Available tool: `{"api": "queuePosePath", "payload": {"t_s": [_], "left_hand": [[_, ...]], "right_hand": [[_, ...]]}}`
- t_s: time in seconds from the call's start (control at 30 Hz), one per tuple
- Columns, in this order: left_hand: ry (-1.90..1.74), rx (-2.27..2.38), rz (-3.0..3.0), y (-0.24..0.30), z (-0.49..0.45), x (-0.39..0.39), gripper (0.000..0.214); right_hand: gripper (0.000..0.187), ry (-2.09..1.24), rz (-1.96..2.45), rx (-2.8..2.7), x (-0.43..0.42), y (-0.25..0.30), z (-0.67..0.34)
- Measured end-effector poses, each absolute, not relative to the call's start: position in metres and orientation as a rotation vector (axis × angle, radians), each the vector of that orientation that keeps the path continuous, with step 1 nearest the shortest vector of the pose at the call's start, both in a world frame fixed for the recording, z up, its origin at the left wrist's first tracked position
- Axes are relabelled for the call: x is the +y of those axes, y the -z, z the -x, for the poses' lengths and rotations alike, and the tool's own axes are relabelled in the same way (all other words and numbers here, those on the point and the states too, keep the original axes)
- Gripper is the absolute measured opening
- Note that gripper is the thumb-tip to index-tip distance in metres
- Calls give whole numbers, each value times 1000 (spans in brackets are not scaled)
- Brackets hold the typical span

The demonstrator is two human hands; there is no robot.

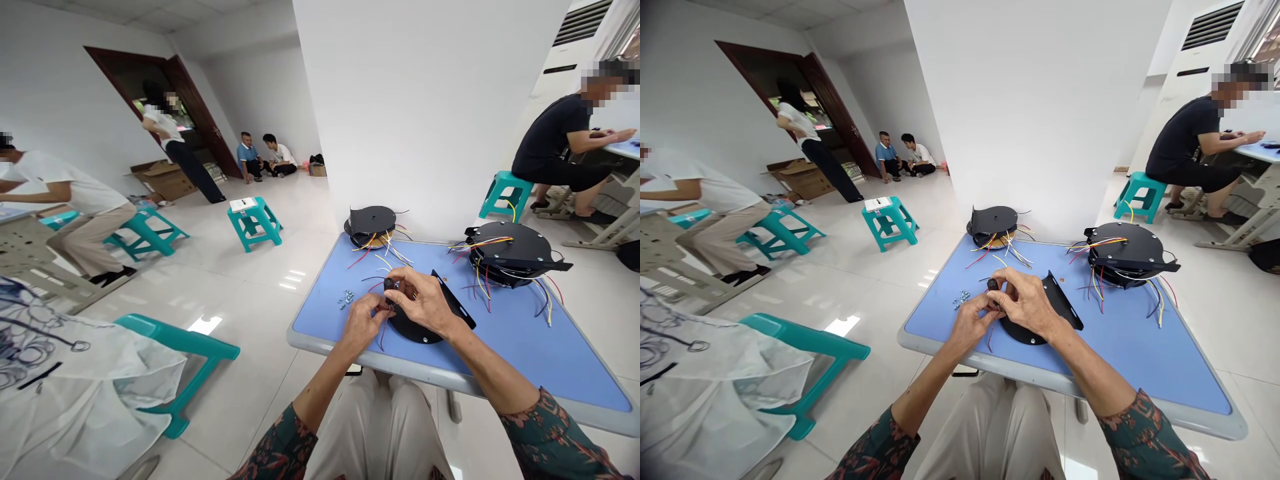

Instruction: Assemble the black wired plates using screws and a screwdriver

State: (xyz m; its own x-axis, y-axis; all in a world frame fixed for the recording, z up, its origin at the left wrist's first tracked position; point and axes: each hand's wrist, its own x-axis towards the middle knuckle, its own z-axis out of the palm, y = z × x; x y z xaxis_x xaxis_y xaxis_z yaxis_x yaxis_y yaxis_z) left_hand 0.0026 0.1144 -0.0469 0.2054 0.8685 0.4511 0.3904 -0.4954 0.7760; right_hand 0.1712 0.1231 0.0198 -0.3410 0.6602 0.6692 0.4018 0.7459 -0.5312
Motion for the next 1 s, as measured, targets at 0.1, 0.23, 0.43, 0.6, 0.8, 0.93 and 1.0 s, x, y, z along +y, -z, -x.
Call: {"api": "queuePosePath", "payload": {"t_s": [0.1, 0.23, 0.43, 0.6, 0.8, 0.93, 1.0], "left_hand": [[-1266, 1128, -2008, 48, -2, 115, 13], [-1241, 1135, -2012, 48, -1, 115, 12], [-1237, 1123, -2015, 47, -3, 114, 7], [-1266, 1132, -1979, 48, -3, 115, 9], [-1267, 1086, -1949, 47, -2, 114, 13], [-1260, 1080, -1967, 48, -2, 113, 13], [-1257, 1058, -1935, 49, -2, 113, 10]], "right_hand": [[27, -409, 774, -1991, 125, -20, -173], [30, -605, 696, -2041, 125, -21, -173], [19, -601, 800, -1914, 125, -18, -172], [17, -499, 809, -1925, 125, -16, -169], [28, -609, 788, -1923, 127, -16, -173], [21, -596, 792, -1892, 128, -17, -174], [18, -558, 796, -1889, 127, -17, -173]]}}
